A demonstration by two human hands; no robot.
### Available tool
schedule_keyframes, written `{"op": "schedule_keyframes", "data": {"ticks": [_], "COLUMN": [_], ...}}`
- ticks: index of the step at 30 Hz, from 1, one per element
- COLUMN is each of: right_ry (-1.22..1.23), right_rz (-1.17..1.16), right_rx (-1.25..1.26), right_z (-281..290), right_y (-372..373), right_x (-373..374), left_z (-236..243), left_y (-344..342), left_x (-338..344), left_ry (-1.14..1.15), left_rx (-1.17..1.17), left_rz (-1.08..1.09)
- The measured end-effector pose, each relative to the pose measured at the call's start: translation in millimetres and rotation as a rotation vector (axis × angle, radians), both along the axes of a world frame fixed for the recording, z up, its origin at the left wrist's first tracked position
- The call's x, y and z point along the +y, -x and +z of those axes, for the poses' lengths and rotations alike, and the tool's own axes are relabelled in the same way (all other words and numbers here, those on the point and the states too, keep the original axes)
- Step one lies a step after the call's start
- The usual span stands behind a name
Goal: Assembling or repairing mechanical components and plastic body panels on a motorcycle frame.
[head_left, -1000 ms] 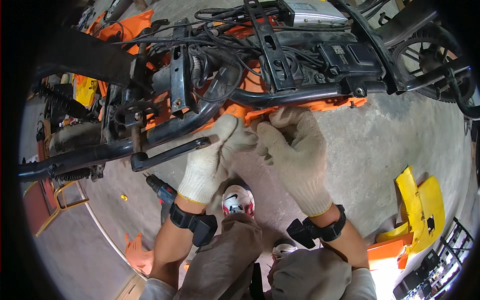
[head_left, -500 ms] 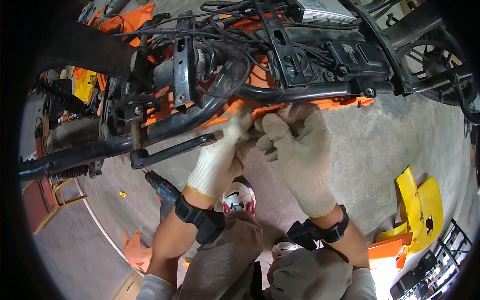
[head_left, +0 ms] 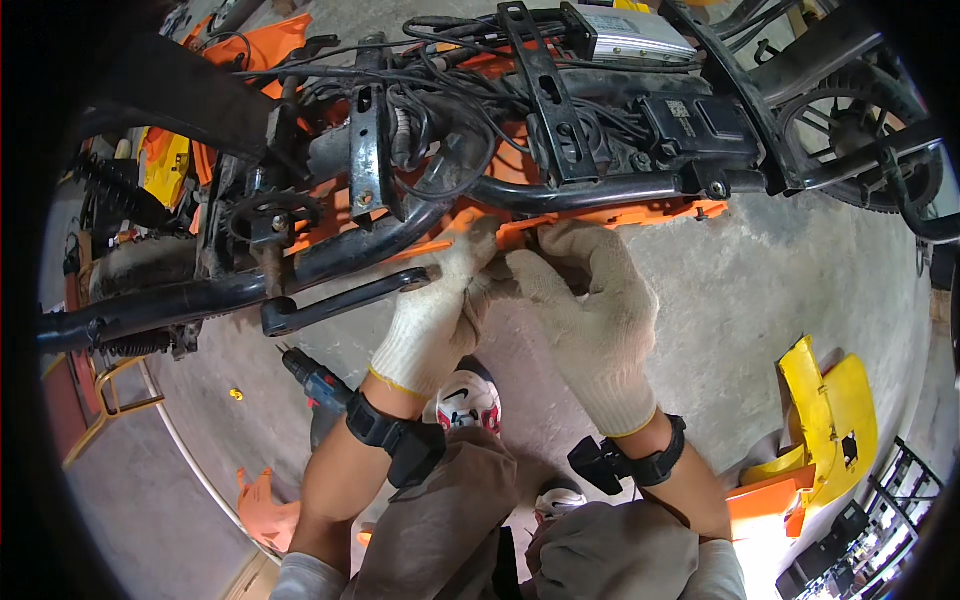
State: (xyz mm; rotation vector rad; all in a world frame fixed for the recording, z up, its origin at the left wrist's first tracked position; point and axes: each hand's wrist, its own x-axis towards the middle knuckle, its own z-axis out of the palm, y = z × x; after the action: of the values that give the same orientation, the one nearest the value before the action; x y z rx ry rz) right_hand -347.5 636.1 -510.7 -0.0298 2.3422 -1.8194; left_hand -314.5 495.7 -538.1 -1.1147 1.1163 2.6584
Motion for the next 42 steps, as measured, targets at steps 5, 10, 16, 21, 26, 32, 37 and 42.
{"op": "schedule_keyframes", "data": {"ticks": [5, 10, 16, 21, 26, 32, 37, 42], "right_ry": [0.066, 0.122, -0.191, -0.169, -0.027, 0.139, 0.369, 0.413], "right_rz": [-0.038, -0.020, 0.068, 0.010, -0.047, -0.088, -0.057, -0.085], "right_rx": [0.063, 0.013, 0.374, 0.293, 0.207, 0.048, -0.153, -0.248], "right_z": [-10.0, -17.1, -15.7, -13.8, -10.9, -12.7, -17.4, -13.4], "right_y": [-2.6, -0.6, 7.6, 4.5, -0.3, -0.8, -1.6, 0.1], "right_x": [-4.1, -5.8, -1.0, 1.6, 4.5, 8.0, 6.0, 2.2], "left_z": [-1.8, 3.2, 2.8, 0.2, -1.7, -5.1, -5.6, 0.0], "left_y": [-2.2, -9.6, -19.5, -19.4, -3.7, -0.9, 1.0, 1.2], "left_x": [-3.4, -3.2, -7.0, 2.2, 10.9, 11.1, 3.9, 3.6], "left_ry": [-0.031, -0.042, 0.422, 1.346, 1.295, 1.447, 1.584, 1.521], "left_rx": [0.088, 0.157, 0.023, 0.202, 0.313, 0.426, 0.518, 0.381], "left_rz": [-0.096, -0.130, -0.281, -0.271, -0.170, -0.184, -0.210, -0.324]}}
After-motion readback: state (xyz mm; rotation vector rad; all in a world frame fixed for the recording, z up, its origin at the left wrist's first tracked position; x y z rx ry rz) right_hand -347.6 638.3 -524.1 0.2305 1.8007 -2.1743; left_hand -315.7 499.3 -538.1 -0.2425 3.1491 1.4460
